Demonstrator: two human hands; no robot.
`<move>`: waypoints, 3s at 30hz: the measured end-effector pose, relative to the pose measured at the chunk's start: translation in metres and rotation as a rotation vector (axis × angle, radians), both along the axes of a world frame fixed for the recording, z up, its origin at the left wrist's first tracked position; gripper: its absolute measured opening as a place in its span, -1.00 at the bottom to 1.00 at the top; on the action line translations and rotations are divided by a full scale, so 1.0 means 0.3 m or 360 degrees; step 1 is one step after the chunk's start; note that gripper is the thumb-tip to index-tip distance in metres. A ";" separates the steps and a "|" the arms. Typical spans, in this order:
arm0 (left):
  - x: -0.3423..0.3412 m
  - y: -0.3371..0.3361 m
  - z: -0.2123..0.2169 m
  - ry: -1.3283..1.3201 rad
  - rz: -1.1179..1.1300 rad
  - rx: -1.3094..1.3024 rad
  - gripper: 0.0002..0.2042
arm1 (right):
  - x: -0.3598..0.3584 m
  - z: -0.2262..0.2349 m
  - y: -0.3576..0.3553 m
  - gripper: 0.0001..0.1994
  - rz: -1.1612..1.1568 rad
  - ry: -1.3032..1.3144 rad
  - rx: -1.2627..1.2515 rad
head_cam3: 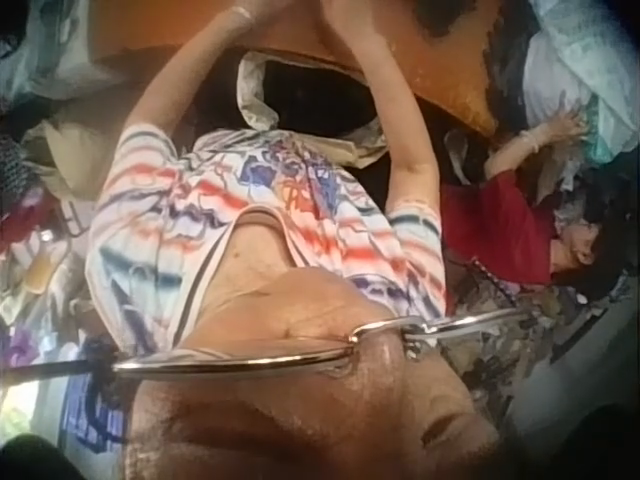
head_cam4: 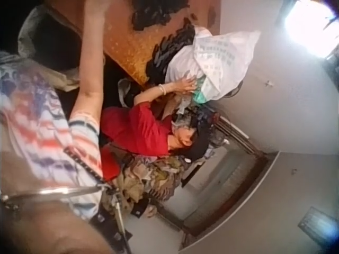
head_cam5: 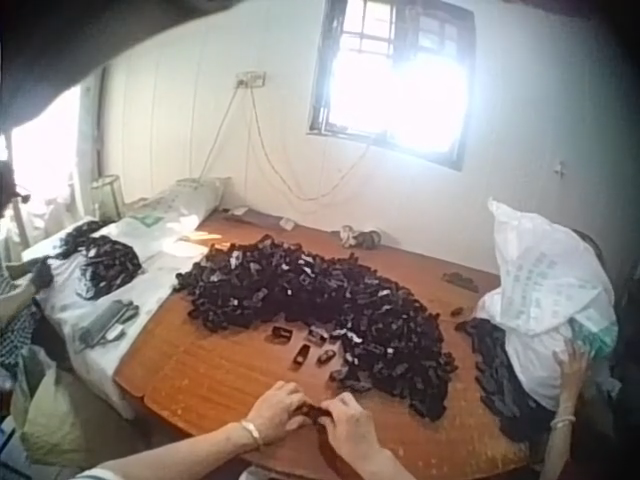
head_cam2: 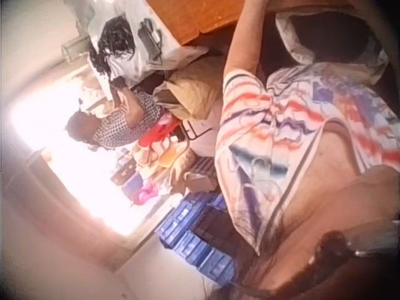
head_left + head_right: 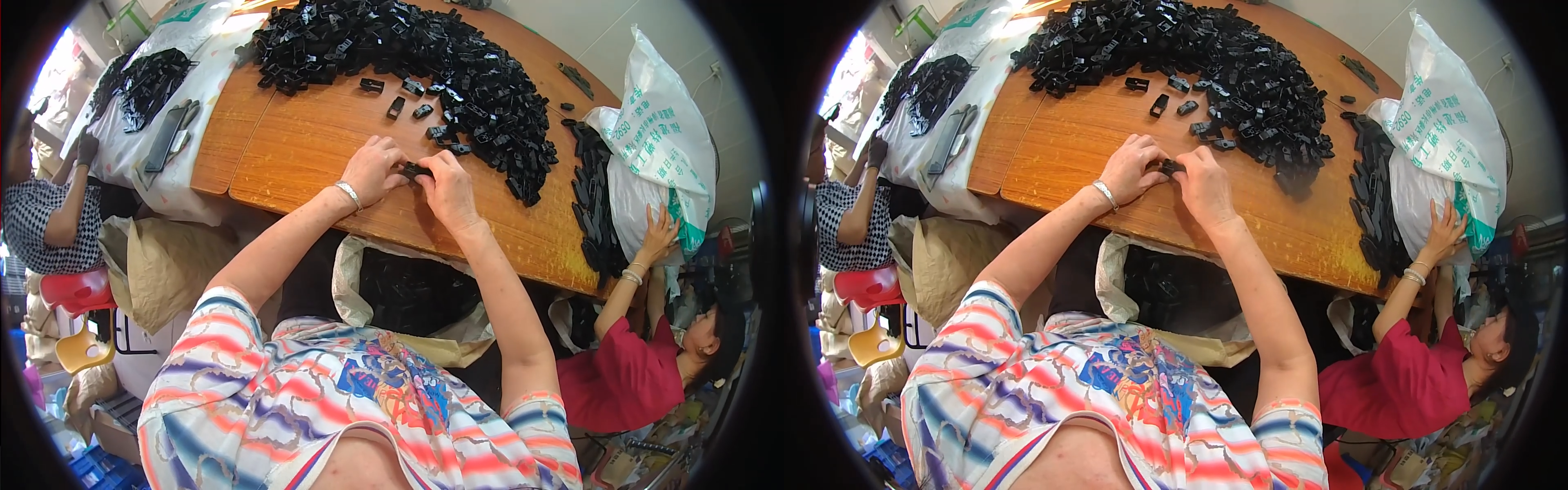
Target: Assembling small black plastic components by hand at a workbench.
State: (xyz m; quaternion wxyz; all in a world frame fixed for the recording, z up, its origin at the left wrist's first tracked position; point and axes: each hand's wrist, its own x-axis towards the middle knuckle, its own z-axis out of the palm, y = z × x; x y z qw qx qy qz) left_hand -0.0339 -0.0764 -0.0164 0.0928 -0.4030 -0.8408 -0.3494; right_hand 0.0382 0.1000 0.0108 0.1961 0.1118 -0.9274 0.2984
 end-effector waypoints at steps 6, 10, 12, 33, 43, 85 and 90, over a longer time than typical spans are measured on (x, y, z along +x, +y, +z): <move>0.001 -0.005 0.005 -0.0033 0.0020 -0.0048 -0.79 | -0.004 -0.003 0.011 -0.81 0.0101 0.0069 0.0020; 0.002 -0.004 0.004 -0.0061 0.0012 -0.0086 -0.79 | -0.004 0.000 0.035 -0.80 0.0105 0.0042 0.0013; 0.003 -0.005 0.003 -0.0014 -0.0014 -0.0045 -0.79 | 0.007 0.001 0.035 -0.75 0.0107 0.0034 0.0082; 0.018 0.009 -0.004 -0.0043 -0.0003 -0.0001 -0.81 | 0.050 -0.005 0.006 -0.76 0.0013 -0.0049 0.0303; -0.028 0.002 0.084 -0.0517 -0.0538 -0.0390 -0.74 | 0.190 0.012 0.013 -0.70 -0.0089 -0.0222 0.0224; 0.050 0.080 0.015 -0.0100 -0.0026 -0.0069 -0.77 | 0.123 0.050 0.107 -0.48 -0.0669 -0.0809 0.0532; 0.068 0.062 0.007 -0.0044 0.0003 0.0070 -0.73 | 0.141 0.068 0.087 -0.49 -0.0656 -0.0823 0.0471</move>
